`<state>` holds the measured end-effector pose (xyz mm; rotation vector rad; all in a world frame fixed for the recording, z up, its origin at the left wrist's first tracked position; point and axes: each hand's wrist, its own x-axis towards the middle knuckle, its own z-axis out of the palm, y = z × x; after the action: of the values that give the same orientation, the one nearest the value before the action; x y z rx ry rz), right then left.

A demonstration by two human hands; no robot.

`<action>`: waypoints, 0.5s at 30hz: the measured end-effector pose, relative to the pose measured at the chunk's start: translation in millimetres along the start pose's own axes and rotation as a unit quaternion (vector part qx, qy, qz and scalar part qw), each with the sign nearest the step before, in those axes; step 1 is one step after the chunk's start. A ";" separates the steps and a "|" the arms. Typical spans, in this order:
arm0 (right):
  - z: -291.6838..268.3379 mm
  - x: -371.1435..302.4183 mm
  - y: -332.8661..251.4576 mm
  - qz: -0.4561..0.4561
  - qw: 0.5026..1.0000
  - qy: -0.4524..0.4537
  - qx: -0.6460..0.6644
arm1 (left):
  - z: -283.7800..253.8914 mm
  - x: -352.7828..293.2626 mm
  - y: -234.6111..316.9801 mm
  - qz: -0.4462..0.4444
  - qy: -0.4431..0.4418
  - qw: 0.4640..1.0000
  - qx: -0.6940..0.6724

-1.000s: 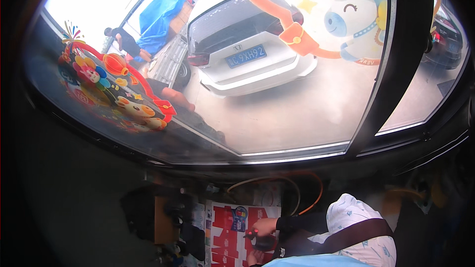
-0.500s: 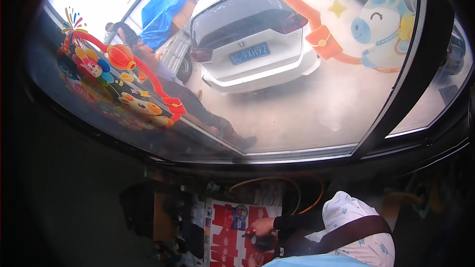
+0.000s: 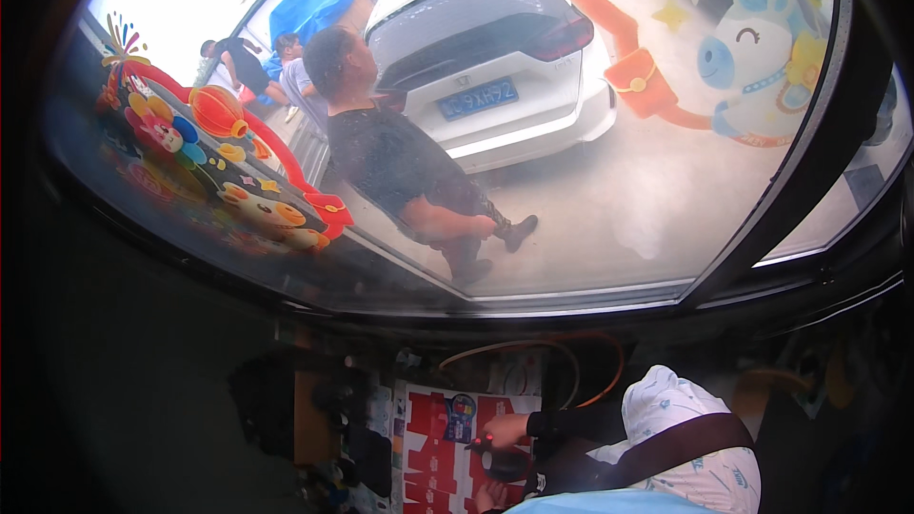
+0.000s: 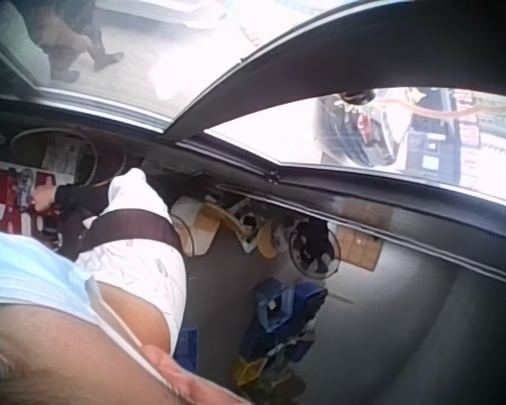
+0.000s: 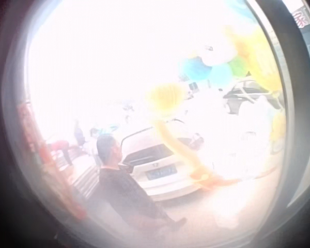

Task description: Applying heat or adhesive to shoe components using a handheld tool on a production line.

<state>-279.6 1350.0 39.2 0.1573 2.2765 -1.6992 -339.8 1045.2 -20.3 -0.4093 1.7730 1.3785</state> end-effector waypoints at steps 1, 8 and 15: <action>0.1 -0.2 1.6 -0.014 1.000 0.008 -0.010 | -0.6 -2.2 1.7 0.004 -0.002 1.000 0.000; 9.5 13.1 2.3 -0.034 0.999 -0.005 -0.025 | -13.7 -48.8 28.3 0.077 0.011 0.997 0.011; -2.1 12.0 -39.0 0.011 0.999 -0.032 -0.023 | -59.7 -158.6 90.0 0.214 0.085 0.970 0.080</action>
<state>-301.5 1339.4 71.9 0.1167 2.2566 -1.6167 -330.9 985.8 161.9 -0.0555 2.1888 1.5088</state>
